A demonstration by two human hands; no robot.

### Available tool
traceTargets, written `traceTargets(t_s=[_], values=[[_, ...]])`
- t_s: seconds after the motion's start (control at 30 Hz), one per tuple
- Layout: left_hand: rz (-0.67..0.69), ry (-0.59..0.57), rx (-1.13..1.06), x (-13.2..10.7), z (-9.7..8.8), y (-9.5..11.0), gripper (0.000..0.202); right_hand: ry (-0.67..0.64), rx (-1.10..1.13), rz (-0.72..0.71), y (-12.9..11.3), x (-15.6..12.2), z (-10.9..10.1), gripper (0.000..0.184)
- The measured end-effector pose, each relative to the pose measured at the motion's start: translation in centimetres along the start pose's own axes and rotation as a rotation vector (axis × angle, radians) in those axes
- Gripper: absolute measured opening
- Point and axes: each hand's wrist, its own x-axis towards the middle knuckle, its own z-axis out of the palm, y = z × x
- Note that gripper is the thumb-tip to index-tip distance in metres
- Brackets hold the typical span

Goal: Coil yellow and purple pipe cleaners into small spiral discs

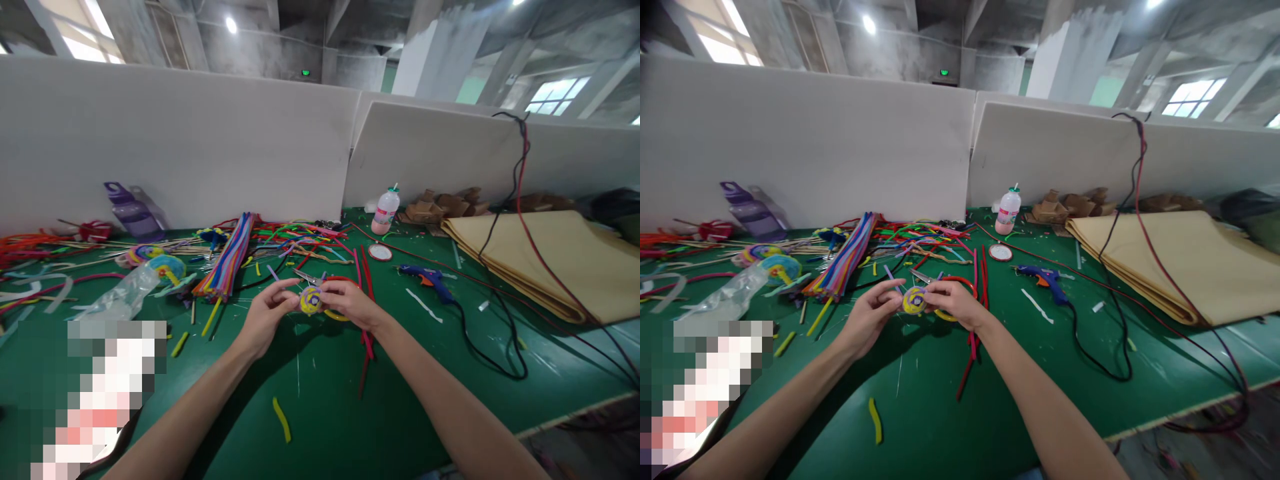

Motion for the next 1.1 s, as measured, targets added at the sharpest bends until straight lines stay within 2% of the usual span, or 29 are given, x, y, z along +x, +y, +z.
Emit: traceTargets(t_s=[0.2, 0.53, 0.7, 0.97, 1.1], values=[[-0.096, -0.081, -0.096, -0.2, -0.1, 0.3, 0.041, -0.049, 0.071, 0.036, 0.1, -0.1, 0.1, 0.023], [0.018, -0.004, 0.120, 0.1, 0.1, 0.5, 0.040, 0.050, -0.245, -0.054, -0.1, 0.0, 0.1, 0.021], [0.033, -0.006, 0.203, 0.4, -0.3, 0.6, 0.041, 0.071, -0.313, -0.087, -0.1, 0.1, 0.1, 0.020], [-0.097, -0.028, -0.029, 0.4, -0.7, 0.1, 0.047, 0.159, -0.240, -0.025, 0.0, 0.1, 0.5, 0.026], [-0.160, -0.045, -0.106, 0.5, -0.8, -0.1, 0.049, 0.082, -0.080, 0.035, 0.2, 0.0, 0.4, 0.030]])
